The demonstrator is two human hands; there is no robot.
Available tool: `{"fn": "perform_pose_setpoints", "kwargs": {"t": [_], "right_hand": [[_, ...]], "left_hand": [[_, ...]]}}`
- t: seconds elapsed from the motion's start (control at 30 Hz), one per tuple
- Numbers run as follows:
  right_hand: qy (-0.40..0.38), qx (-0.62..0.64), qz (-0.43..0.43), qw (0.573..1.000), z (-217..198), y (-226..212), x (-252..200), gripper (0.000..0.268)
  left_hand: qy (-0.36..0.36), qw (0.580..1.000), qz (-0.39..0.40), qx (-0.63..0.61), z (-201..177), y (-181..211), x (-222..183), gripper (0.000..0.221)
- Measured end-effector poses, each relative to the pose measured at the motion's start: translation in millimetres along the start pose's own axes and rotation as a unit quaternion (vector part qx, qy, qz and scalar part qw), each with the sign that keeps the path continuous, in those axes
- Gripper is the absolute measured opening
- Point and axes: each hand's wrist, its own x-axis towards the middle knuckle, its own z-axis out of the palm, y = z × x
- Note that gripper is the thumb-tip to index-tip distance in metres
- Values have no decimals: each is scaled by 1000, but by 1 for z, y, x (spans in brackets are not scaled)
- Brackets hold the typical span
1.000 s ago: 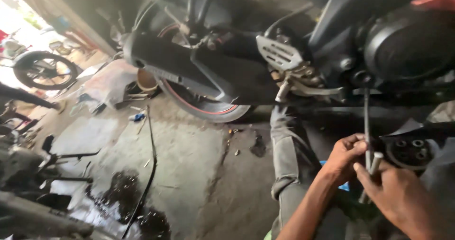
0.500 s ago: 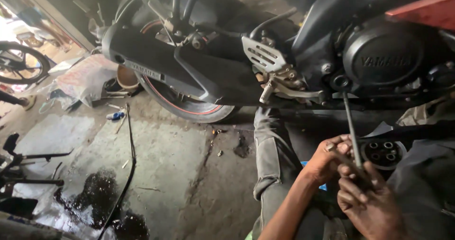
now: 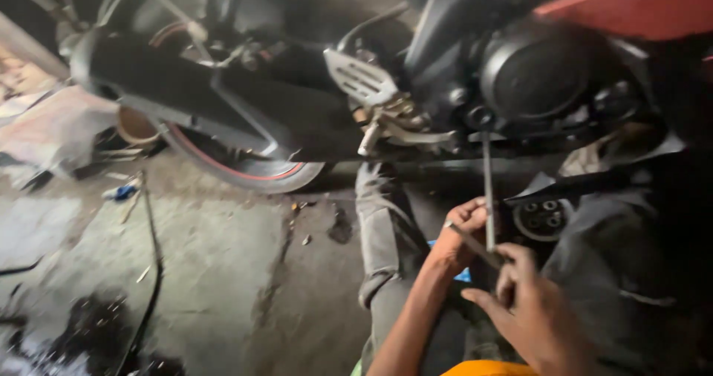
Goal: The recorder is using a T-handle wrench to loosen or tighten bolts on the engine casing of a motorcycle.
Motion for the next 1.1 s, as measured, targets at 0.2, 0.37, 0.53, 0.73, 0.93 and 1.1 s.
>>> {"fn": "perform_pose_setpoints", "kwargs": {"t": [0.2, 0.37, 0.53, 0.73, 0.93, 1.1], "right_hand": [[3, -112, 9, 994, -2, -16, 28, 54], [37, -144, -20, 989, -2, -5, 37, 46], [31, -108, 9, 994, 0, 1, 31, 45], [40, -63, -18, 997, 8, 22, 29, 35], [-108, 582, 160, 790, 22, 46, 26, 42], [-186, 726, 163, 641, 18, 45, 9, 44]], "left_hand": [[-9, 1000, 10, -8, -10, -3, -1, 37], [-14, 1000, 22, -2, 8, 8, -4, 33], [11, 998, 16, 52, 10, 9, -4, 33], [21, 996, 30, 77, 9, 5, -5, 34], [24, 999, 24, 37, 13, 10, -1, 35], [-8, 1000, 23, 3, 23, 10, -3, 35]]}}
